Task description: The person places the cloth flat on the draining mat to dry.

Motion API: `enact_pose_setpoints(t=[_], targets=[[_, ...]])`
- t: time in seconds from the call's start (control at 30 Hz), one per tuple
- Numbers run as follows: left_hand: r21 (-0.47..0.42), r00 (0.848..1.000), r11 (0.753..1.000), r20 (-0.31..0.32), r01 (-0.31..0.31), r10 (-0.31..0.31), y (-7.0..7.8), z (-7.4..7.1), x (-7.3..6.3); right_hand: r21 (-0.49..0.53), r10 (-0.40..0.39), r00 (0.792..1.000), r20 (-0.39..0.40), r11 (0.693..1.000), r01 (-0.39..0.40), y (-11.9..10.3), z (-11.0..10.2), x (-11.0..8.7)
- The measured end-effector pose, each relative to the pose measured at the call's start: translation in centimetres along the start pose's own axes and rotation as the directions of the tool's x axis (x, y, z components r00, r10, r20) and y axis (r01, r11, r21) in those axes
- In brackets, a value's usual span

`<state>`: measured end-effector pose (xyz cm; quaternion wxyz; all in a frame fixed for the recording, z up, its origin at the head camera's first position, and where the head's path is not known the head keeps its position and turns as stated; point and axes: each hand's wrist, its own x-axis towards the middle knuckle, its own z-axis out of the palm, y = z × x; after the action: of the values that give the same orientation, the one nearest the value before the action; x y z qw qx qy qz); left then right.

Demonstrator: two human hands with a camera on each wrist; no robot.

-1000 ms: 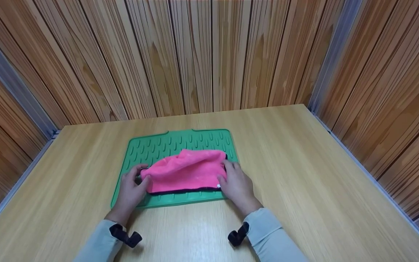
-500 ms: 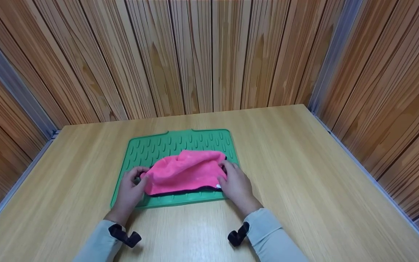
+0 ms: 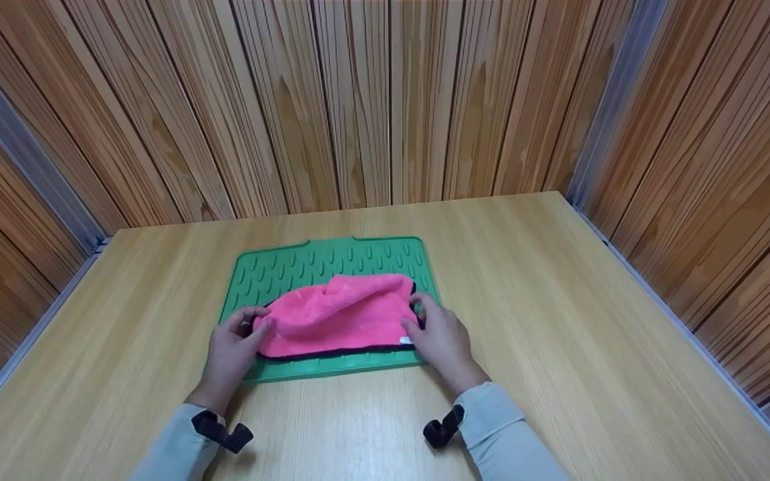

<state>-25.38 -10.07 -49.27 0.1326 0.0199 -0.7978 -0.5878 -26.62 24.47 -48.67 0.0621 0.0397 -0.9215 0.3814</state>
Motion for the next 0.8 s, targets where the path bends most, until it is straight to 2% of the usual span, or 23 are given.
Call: enact_pose_setpoints(t=[0.17, 0.3, 0.43, 0.57, 0.8], targets=[[0.12, 1.0, 0.993, 0.008, -0.006, 0.005, -0.1, -0.8, -0.2, 0.074, -0.021, 1.0, -0.002, 0.997, 0.022, 0.7, -0.3, 0.1], [0.205, 0.998, 0.979, 0.058, 0.007, -0.019, 0.0, -1.4, -0.7, 0.054, -0.058, 0.998, 0.005, 0.997, 0.057, 1.2, -0.4, 0.0], [0.273, 0.996, 0.962, 0.093, -0.016, -0.009, 0.0, -1.7, -1.1, 0.024, -0.075, 0.997, 0.019, 0.997, 0.074, 1.4, -0.6, -0.4], [0.281, 0.995, 0.96, 0.1, -0.019, -0.009, -0.2, -1.9, -1.2, 0.015, -0.082, 0.996, 0.025, 0.997, 0.081, 1.4, -0.7, -0.6], [0.237, 0.984, 0.97, 0.148, 0.058, -0.095, -0.3, -2.4, -0.9, 0.087, -0.055, 0.997, 0.058, 0.995, 0.049, 1.0, -0.7, -0.3]])
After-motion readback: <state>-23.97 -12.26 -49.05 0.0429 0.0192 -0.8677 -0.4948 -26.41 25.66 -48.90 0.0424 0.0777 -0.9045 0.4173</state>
